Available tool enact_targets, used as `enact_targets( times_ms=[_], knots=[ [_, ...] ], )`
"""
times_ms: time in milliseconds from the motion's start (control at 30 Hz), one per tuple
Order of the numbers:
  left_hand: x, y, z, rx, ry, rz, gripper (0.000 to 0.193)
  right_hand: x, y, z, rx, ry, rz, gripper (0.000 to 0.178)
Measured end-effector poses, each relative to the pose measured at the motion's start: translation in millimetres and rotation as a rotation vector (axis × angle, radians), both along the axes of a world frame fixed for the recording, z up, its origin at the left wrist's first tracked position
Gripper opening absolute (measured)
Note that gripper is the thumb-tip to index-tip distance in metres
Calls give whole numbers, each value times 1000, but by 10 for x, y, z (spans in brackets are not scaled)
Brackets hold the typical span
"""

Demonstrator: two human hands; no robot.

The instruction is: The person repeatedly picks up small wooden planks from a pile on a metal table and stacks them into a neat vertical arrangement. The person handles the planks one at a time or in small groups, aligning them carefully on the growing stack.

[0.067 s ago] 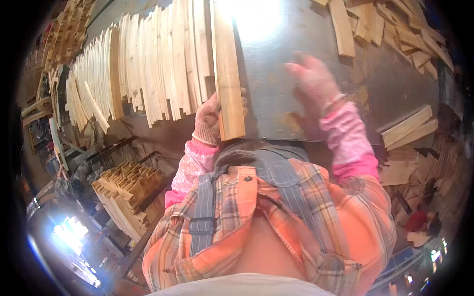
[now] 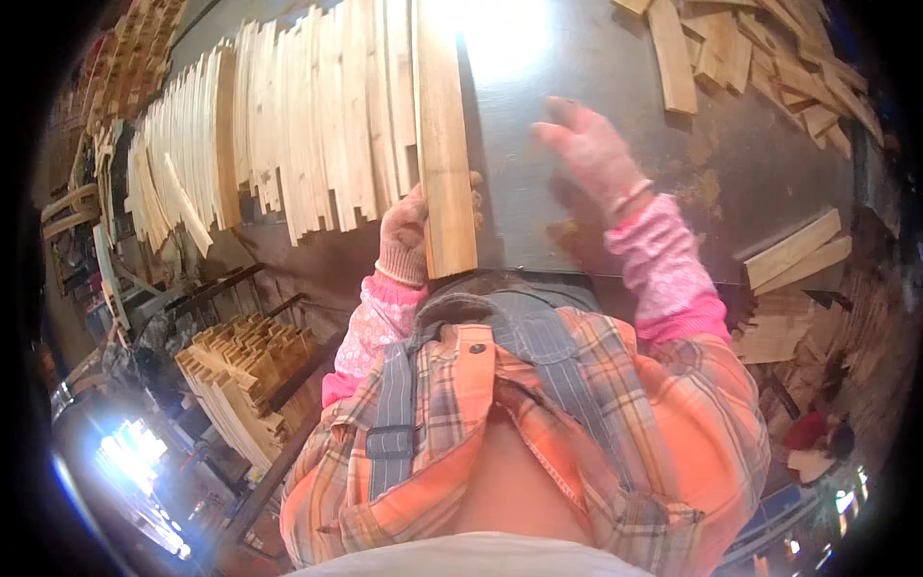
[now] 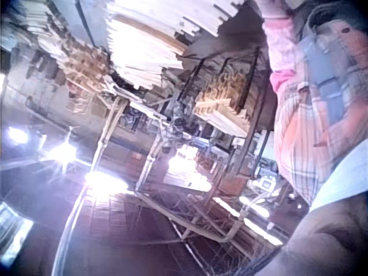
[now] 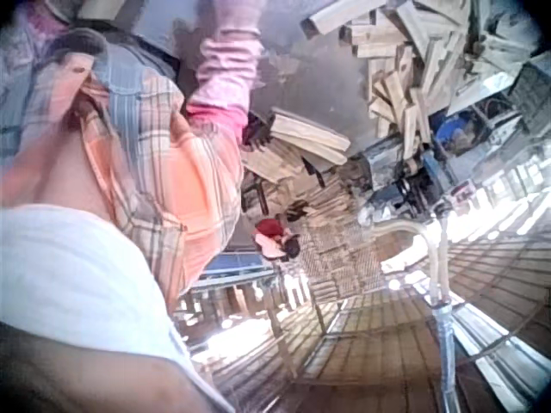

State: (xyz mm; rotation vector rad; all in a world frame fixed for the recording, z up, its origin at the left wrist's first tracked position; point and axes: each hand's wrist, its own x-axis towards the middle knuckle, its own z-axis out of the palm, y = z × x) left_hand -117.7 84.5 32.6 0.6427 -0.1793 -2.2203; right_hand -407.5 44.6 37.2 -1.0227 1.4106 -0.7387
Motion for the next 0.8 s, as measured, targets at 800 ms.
enact_targets(
  times_ms=[800],
  knots=[
    [5285, -112, 170, -145, -1845, 680, 56, 6339, -1053, 651, -144, -47, 469, 39]
  ],
)
